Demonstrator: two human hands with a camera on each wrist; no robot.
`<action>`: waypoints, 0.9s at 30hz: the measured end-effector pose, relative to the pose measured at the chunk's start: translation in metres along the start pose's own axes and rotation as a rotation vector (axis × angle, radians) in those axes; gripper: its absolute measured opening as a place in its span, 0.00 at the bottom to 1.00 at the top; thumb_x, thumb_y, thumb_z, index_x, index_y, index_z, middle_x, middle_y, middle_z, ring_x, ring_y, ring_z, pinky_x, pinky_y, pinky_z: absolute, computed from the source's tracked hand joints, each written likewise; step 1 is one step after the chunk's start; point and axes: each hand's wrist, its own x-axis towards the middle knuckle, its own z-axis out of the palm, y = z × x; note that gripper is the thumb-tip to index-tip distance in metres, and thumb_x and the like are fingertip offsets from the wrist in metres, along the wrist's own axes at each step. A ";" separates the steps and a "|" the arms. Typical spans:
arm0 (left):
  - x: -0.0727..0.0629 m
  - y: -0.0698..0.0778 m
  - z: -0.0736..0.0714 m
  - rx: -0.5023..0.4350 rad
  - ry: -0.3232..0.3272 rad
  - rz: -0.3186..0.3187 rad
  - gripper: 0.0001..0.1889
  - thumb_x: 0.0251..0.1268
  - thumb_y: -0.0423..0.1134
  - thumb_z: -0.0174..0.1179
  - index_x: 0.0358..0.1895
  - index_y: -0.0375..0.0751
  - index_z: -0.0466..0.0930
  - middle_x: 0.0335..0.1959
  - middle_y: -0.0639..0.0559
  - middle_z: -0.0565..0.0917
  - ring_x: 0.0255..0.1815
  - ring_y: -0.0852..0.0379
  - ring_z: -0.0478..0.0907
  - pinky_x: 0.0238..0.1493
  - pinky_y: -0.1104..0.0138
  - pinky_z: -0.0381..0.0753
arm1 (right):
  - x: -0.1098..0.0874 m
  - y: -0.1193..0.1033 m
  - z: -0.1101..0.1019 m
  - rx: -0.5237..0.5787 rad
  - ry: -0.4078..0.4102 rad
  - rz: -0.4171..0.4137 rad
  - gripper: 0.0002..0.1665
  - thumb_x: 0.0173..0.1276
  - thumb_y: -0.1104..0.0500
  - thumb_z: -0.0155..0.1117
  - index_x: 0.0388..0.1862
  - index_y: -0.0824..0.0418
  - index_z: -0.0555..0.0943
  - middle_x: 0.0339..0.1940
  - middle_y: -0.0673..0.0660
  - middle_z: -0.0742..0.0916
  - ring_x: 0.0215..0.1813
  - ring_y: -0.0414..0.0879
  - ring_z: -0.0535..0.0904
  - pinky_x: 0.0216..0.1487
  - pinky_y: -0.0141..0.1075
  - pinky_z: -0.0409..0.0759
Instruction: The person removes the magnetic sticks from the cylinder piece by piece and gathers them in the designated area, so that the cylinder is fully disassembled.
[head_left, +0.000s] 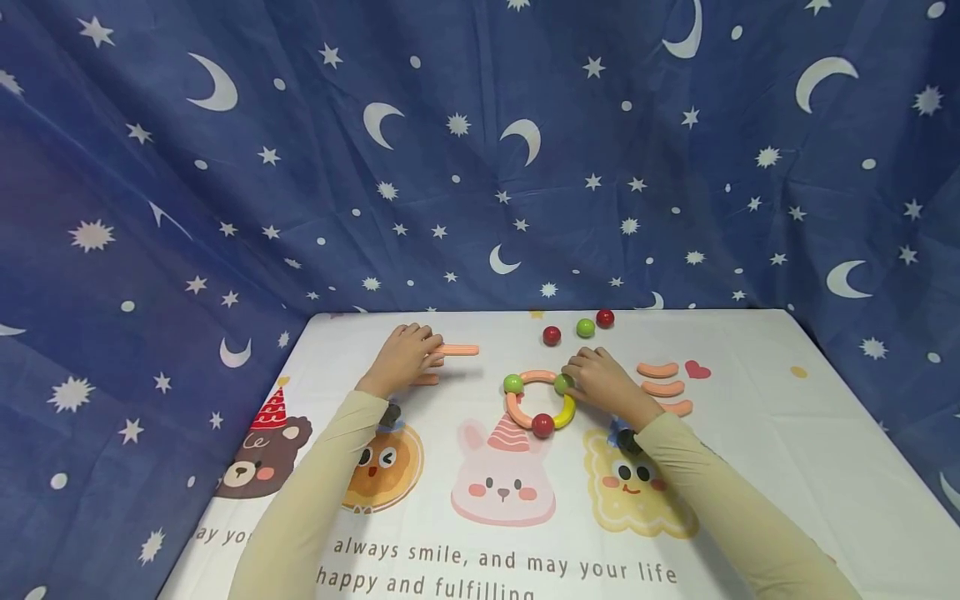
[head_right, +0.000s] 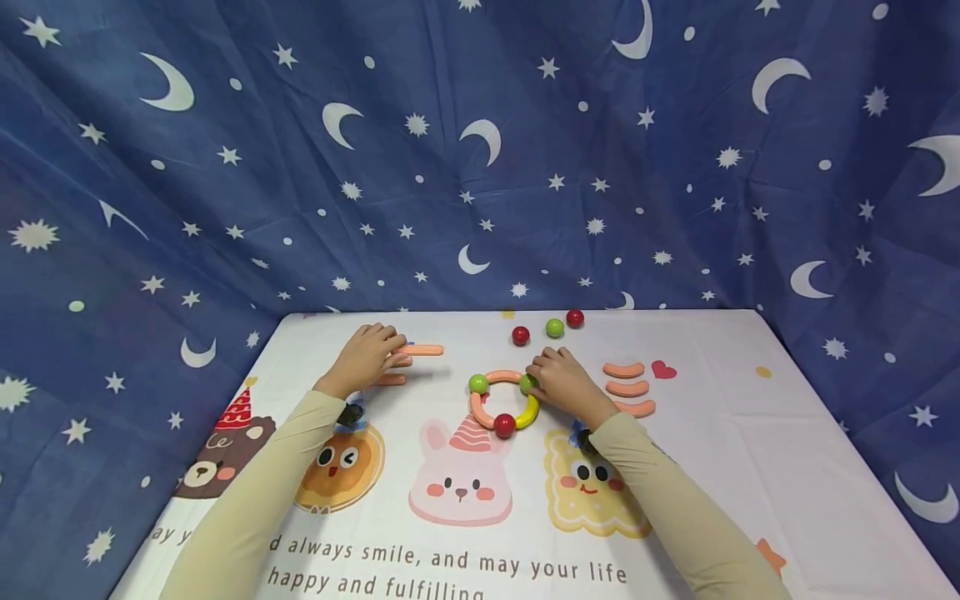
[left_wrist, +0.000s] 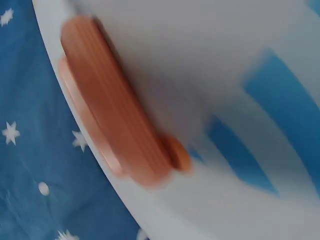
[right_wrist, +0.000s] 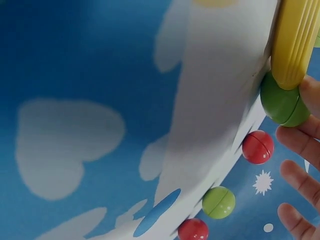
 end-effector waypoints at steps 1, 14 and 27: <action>-0.004 -0.003 -0.001 -0.017 0.002 -0.008 0.16 0.54 0.48 0.67 0.42 0.45 0.76 0.35 0.49 0.77 0.39 0.49 0.74 0.45 0.56 0.73 | 0.000 0.000 0.000 0.001 0.000 0.000 0.21 0.55 0.47 0.70 0.43 0.59 0.84 0.39 0.53 0.87 0.45 0.48 0.77 0.48 0.44 0.74; -0.064 -0.019 0.006 0.038 -0.072 0.000 0.15 0.64 0.42 0.58 0.54 0.49 0.77 0.38 0.52 0.80 0.36 0.50 0.74 0.42 0.58 0.71 | 0.000 -0.002 -0.002 -0.003 -0.021 0.012 0.22 0.56 0.47 0.70 0.44 0.59 0.83 0.41 0.54 0.87 0.47 0.49 0.77 0.50 0.45 0.74; -0.082 -0.026 0.008 0.147 -0.186 0.023 0.10 0.68 0.49 0.53 0.46 0.52 0.77 0.37 0.50 0.82 0.38 0.51 0.75 0.47 0.58 0.74 | 0.000 -0.001 -0.001 -0.012 -0.001 0.002 0.21 0.55 0.47 0.70 0.43 0.59 0.84 0.40 0.54 0.87 0.45 0.48 0.77 0.49 0.44 0.74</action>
